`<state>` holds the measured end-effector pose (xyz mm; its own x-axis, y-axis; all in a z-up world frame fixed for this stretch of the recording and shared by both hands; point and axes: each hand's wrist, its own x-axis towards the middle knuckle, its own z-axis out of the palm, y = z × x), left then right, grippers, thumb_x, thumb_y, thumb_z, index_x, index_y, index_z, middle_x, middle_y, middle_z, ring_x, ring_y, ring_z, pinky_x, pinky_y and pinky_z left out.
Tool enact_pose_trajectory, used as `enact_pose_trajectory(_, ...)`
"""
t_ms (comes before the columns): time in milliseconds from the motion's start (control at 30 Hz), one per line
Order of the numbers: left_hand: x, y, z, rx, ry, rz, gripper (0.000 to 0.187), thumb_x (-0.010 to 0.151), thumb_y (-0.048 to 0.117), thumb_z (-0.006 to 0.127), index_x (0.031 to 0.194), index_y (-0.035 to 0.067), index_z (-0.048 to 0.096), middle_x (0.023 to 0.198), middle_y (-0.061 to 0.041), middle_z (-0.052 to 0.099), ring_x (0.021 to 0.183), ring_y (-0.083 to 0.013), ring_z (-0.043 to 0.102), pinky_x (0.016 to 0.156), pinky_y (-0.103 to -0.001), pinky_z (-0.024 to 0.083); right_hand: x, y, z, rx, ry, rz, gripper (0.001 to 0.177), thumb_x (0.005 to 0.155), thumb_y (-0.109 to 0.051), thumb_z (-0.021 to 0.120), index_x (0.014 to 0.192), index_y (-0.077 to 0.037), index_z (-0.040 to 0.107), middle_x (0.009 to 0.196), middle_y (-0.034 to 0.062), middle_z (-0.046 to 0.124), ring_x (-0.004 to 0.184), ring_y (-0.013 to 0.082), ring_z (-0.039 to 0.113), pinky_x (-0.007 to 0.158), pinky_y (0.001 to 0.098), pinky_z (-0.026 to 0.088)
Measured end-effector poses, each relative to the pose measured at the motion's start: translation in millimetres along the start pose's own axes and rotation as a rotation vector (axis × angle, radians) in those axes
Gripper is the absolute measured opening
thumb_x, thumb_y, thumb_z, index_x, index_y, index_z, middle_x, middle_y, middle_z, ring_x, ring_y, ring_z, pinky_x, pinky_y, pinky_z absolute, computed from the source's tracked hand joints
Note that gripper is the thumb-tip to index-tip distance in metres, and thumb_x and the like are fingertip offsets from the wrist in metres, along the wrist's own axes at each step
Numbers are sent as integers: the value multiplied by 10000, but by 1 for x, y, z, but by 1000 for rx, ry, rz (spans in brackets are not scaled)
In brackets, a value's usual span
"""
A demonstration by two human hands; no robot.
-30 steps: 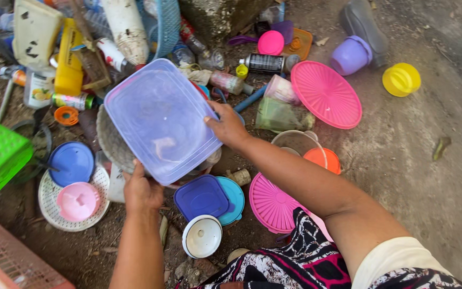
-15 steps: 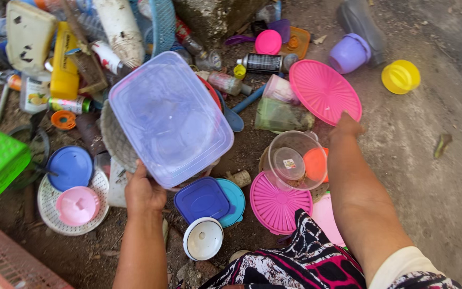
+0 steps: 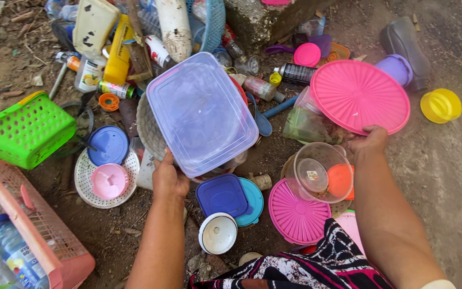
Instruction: The person sorts through a pile of plastic bottles, containers, and household items, placing plastic bottles and specific containers into a large pink basket.
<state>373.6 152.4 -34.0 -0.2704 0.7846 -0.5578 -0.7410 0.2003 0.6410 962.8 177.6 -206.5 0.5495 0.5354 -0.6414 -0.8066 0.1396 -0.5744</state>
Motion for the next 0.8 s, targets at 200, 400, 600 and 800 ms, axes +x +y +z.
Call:
enact_pose_trajectory(200, -11, 16, 11, -41, -40, 9, 461, 1036, 130, 487, 1483, 56, 403, 1359, -155, 608, 1197, -255, 662, 975, -402, 565, -79, 12, 72, -211, -203, -86, 320, 809, -25, 540, 1124, -63, 498, 1005, 119, 590, 737, 237, 599, 522, 359, 382)
enact_pose_trajectory(400, -25, 43, 26, -31, -71, 23, 462, 1029, 178, 494, 1468, 75, 393, 1306, -159, 614, 1138, -277, 669, 901, -445, 640, -189, 78, 160, -517, -728, -148, 265, 882, -18, 576, 1142, -70, 588, 922, 58, 670, 692, 202, 648, 500, 352, 470)
enact_pose_trajectory(600, -42, 73, 28, 42, -48, 62, 500, 1027, 250, 493, 1491, 108, 372, 1365, -143, 579, 1131, -278, 685, 851, -432, 615, -256, 171, 196, -636, -935, 155, 203, 940, -48, 593, 1139, -52, 638, 946, 76, 725, 730, 186, 703, 551, 327, 557)
enact_pose_trajectory(800, -23, 76, -3, 286, 74, 21, 619, 953, 409, 494, 1525, 219, 354, 1405, -89, 545, 1205, -307, 608, 881, -505, 570, -267, 212, 192, -631, -1086, 368, 235, 1017, -121, 609, 1207, 7, 659, 1009, 140, 746, 794, 237, 735, 637, 358, 608)
